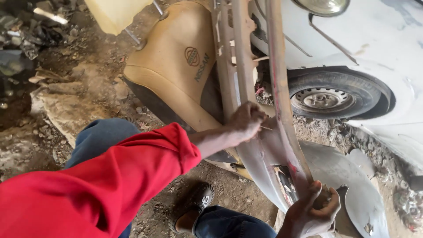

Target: The person sands a long, curved car trim piece using a sanding block. The trim is held over a beige car seat while the person works on its surface in a cluttered outdoor area.

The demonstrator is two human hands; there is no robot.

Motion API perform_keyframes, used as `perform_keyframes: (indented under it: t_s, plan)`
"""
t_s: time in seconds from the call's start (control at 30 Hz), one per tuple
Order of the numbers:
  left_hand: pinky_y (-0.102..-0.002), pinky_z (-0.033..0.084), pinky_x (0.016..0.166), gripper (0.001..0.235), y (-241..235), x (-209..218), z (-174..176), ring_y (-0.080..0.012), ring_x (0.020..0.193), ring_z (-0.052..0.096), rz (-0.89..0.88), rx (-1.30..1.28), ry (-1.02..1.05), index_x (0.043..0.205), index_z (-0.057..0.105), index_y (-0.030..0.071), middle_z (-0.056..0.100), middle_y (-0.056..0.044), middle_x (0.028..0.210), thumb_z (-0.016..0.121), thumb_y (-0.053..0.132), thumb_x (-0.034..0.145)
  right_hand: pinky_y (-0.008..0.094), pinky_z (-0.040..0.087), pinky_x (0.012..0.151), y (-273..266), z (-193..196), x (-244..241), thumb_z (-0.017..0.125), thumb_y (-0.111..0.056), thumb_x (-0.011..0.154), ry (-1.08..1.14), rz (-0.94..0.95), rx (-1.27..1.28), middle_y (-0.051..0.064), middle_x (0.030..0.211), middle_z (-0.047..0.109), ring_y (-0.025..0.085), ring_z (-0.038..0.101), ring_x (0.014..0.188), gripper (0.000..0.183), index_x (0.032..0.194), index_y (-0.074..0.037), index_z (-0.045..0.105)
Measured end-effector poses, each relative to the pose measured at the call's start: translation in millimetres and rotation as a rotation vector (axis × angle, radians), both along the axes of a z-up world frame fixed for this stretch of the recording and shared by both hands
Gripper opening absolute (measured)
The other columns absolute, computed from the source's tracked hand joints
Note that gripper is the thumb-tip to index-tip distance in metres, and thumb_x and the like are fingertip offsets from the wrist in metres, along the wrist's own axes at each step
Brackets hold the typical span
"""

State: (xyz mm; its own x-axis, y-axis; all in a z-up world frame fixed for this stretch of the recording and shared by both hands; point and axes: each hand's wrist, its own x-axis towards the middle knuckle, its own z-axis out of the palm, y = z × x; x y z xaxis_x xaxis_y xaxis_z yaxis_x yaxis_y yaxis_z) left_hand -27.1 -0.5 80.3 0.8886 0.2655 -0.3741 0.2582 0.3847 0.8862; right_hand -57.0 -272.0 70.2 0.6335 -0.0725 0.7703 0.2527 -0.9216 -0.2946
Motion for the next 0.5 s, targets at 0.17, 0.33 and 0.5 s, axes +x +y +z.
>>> perform_keyframes:
  t_s: [0.17, 0.33, 0.5]
  plan:
    - [-0.032, 0.059, 0.065, 0.039, -21.2, -4.3, -0.9, -0.0187, 0.084, 0.066, -0.069, -0.041, 0.028, 0.157, 0.047, 0.011, 0.072, -0.010, 0.121, 0.040, 0.010, 0.119, 0.051, 0.059, 0.075, 11.5, 3.8, -6.8, 0.075, -0.032, 0.126, 0.023, 0.061, 0.074, 0.024, 0.110, 0.081, 0.040, 0.075, 0.093, 0.042, 0.135, 0.008, 0.080]
    - [-0.055, 0.052, 0.110, 0.047, -23.5, -0.3, -10.1, -0.0357, 0.140, 0.052, -0.237, 0.336, 0.047, 0.151, 0.051, 0.021, 0.054, -0.010, 0.153, 0.050, 0.045, 0.110, 0.043, 0.057, 0.069, -3.0, -10.1, 7.1, 0.076, -0.031, 0.129, 0.020, 0.095, 0.072, 0.021, 0.107, 0.079, 0.034, 0.073, 0.088, 0.041, 0.132, 0.009, 0.078]
    - [-0.057, 0.056, 0.103, 0.067, -19.9, 2.3, -15.4, -0.0376, 0.138, 0.052, -0.254, 0.451, 0.101, 0.154, 0.051, 0.023, 0.051, -0.021, 0.155, 0.048, 0.068, 0.104, 0.044, 0.058, 0.071, 1.1, -8.9, 4.5, 0.074, -0.033, 0.133, 0.016, 0.056, -0.030, 0.021, 0.107, 0.081, 0.036, 0.075, 0.088, 0.042, 0.133, 0.008, 0.079]
